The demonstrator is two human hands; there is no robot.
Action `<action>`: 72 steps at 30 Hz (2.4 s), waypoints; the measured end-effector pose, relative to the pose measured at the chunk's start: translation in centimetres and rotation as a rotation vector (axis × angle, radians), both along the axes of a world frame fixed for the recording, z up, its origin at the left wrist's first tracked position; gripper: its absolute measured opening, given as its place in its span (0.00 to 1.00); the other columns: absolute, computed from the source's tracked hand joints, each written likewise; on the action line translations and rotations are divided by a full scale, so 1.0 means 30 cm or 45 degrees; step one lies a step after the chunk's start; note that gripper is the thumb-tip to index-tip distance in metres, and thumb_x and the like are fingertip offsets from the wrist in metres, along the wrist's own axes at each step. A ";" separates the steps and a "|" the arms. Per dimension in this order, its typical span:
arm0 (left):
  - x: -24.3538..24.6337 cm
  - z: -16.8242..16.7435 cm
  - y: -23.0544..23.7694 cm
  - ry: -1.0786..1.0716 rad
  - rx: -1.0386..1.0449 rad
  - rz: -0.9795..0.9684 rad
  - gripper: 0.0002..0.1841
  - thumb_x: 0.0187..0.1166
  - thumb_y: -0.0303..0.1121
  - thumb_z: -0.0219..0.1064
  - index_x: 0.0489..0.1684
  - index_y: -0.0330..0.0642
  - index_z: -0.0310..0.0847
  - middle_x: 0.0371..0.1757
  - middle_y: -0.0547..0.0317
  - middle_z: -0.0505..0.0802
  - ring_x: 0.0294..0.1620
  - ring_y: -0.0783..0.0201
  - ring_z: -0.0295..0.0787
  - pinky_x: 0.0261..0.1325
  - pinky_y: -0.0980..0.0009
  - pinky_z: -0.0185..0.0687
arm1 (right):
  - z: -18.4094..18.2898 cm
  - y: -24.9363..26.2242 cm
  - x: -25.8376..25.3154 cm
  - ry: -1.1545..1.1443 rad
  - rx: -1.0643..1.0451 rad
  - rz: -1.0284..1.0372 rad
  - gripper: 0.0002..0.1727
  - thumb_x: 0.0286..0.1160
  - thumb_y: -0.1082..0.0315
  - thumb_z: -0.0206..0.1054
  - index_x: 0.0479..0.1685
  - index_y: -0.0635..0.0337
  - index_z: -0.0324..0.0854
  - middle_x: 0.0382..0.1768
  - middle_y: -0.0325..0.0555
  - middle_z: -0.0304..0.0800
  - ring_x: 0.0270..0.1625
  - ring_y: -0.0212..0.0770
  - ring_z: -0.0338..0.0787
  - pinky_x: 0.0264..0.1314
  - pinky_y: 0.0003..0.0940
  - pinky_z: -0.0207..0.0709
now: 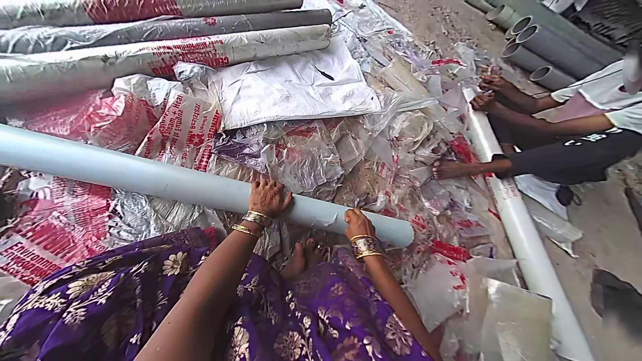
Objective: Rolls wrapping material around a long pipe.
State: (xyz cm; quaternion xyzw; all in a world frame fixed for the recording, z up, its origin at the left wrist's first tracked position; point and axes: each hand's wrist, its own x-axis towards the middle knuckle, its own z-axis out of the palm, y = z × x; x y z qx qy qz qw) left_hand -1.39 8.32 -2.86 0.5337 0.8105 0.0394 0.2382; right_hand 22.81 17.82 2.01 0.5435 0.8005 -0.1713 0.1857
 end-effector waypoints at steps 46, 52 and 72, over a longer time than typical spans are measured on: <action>-0.008 0.008 0.016 -0.028 -0.040 0.011 0.32 0.87 0.59 0.47 0.64 0.40 0.85 0.68 0.39 0.89 0.75 0.37 0.79 0.77 0.37 0.64 | -0.009 0.000 -0.012 0.082 -0.128 0.237 0.14 0.87 0.70 0.60 0.59 0.68 0.85 0.65 0.65 0.85 0.63 0.64 0.90 0.63 0.62 0.80; -0.016 0.034 0.057 -0.088 -0.249 0.023 0.35 0.88 0.60 0.45 0.61 0.38 0.86 0.69 0.36 0.88 0.81 0.35 0.74 0.80 0.35 0.60 | 0.007 -0.077 0.033 0.117 -0.090 0.210 0.13 0.87 0.70 0.59 0.57 0.70 0.85 0.61 0.65 0.87 0.59 0.65 0.91 0.59 0.62 0.81; -0.016 -0.045 -0.011 -0.134 0.508 -0.531 0.17 0.85 0.36 0.57 0.45 0.31 0.88 0.49 0.37 0.93 0.58 0.36 0.89 0.59 0.41 0.80 | -0.101 -0.162 -0.045 0.394 0.206 0.304 0.15 0.79 0.71 0.68 0.59 0.68 0.89 0.57 0.66 0.90 0.52 0.66 0.94 0.48 0.61 0.86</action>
